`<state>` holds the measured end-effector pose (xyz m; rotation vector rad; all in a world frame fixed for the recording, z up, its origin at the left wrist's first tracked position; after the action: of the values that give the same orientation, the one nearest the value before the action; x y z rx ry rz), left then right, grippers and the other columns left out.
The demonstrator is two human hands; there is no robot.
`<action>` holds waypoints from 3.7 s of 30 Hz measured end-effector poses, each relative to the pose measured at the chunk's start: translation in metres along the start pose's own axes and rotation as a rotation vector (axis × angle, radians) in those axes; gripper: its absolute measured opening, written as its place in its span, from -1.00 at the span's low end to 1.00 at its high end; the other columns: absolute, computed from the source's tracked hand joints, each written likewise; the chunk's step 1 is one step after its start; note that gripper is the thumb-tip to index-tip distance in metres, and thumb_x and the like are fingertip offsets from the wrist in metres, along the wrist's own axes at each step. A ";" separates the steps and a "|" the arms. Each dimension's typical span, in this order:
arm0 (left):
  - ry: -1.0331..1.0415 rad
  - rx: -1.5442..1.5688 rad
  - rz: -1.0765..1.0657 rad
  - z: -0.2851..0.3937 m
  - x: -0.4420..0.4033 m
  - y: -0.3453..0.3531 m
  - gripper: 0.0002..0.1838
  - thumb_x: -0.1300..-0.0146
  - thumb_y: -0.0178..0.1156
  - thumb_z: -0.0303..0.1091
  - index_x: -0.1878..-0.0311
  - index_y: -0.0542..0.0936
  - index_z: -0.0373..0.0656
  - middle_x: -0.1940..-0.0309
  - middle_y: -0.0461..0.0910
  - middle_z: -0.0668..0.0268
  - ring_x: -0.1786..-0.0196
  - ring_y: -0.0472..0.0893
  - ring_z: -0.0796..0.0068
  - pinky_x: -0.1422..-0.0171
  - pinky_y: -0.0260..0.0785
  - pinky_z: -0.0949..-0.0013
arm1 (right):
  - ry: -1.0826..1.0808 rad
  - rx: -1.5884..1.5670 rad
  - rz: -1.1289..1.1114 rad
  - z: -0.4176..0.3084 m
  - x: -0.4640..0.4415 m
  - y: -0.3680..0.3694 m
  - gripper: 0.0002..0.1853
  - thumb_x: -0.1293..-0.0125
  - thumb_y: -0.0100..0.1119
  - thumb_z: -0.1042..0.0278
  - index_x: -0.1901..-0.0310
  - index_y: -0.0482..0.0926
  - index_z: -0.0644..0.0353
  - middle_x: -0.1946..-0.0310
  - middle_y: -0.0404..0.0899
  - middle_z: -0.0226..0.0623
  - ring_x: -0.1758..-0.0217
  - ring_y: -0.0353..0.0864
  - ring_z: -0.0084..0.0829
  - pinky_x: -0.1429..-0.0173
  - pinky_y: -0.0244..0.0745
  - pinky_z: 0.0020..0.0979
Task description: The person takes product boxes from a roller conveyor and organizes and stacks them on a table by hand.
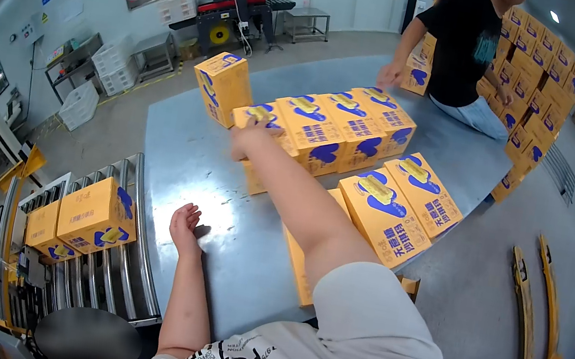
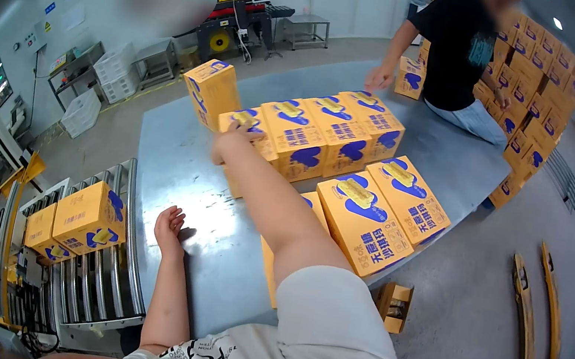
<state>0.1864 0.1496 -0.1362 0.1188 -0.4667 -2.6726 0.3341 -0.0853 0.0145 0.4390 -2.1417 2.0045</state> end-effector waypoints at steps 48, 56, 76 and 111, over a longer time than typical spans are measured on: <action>0.221 0.211 0.493 -0.014 -0.005 -0.052 -0.62 -0.61 -0.01 -0.04 0.07 0.54 -0.20 0.12 0.60 0.20 0.03 0.57 0.44 -0.23 0.44 0.27 | -0.827 -0.897 0.333 -0.093 0.023 -0.019 -0.66 -0.33 0.37 0.05 0.04 0.72 0.12 0.33 0.66 -0.38 0.22 0.61 -0.38 0.01 0.50 -0.37; 0.182 0.115 0.055 0.010 0.003 -0.002 -0.57 -0.60 -0.07 -0.13 -0.19 0.59 -0.27 -0.12 0.65 0.21 -0.21 0.55 0.44 -0.31 0.33 0.33 | -1.224 0.243 0.427 -0.176 0.118 0.045 -0.29 -0.12 0.42 -0.35 -0.23 0.67 -0.09 -0.37 0.48 -0.21 -0.61 0.23 -0.10 -0.53 0.19 0.13; 0.160 0.065 -0.083 0.007 0.008 0.013 -0.67 -0.55 0.01 -0.19 0.00 0.63 -0.25 0.15 0.71 0.24 0.08 0.67 0.44 -0.13 0.46 0.34 | -0.178 0.612 0.121 -0.056 -0.004 0.023 -0.22 -0.24 0.29 -0.42 -0.35 0.58 -0.07 -0.28 0.63 -0.34 -0.45 0.42 -0.32 -0.35 0.32 -0.01; 0.190 0.218 -0.084 0.010 0.009 0.013 -0.80 -0.55 0.12 -0.36 0.18 0.62 -0.27 0.31 0.66 0.30 0.25 0.62 0.56 0.04 0.51 0.45 | -0.609 -0.304 0.317 -0.086 -0.013 0.019 -0.49 -0.47 0.20 0.01 -0.32 0.58 0.12 -0.09 0.72 -0.16 -0.16 0.68 -0.10 -0.24 0.57 -0.15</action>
<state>0.1816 0.1373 -0.1223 0.4614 -0.7029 -2.6499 0.3342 0.0022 -0.0009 0.7800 -2.9936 1.7909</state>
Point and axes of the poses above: each hand's wrist, its own x-axis away from the middle knuckle, its own y-axis out of the palm, z = x × y, the point moved 10 cm from there along -x, towards the middle knuckle
